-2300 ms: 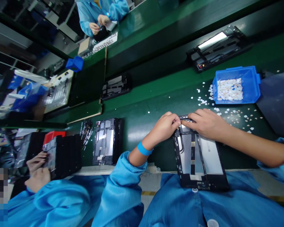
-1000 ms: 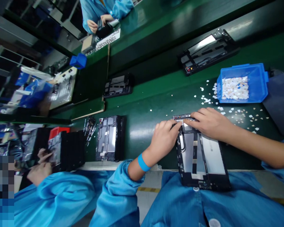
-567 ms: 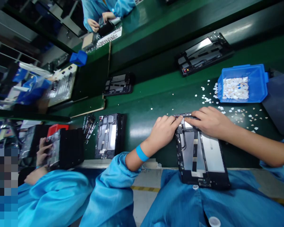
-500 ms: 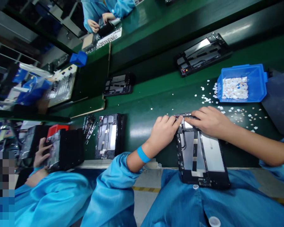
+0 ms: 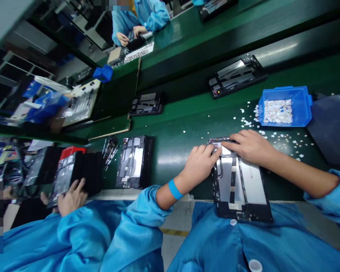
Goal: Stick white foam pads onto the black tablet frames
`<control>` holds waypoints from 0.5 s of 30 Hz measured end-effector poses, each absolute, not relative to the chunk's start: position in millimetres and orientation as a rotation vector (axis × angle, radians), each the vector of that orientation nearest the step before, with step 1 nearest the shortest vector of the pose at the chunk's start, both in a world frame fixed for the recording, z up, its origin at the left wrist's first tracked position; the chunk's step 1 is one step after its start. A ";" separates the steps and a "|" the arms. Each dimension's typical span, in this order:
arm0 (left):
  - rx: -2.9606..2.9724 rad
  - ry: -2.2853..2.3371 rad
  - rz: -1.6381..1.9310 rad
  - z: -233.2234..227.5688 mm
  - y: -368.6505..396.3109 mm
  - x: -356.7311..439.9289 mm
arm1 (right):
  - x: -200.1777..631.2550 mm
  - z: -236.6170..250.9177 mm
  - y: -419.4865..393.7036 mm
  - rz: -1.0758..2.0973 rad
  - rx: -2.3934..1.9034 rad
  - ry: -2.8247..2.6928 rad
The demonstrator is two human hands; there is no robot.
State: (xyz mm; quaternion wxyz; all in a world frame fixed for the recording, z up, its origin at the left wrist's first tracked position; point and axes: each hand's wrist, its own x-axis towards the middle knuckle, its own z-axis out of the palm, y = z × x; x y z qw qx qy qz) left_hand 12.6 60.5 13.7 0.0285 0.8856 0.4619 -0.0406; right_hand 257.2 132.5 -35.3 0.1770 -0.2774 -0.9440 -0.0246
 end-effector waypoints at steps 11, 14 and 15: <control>1.690 1.529 0.403 -11.8 -30.8 10.1 | 345.3 -72.3 -8.8 0.863 -1.581 -2.149; 1.594 1.468 0.594 -13.1 -38.3 17.5 | 319.0 -63.1 -19.6 0.909 -1.535 -2.164; 1.542 1.455 0.676 -12.3 -39.3 16.1 | 306.3 -52.1 -18.0 0.893 -1.489 -2.163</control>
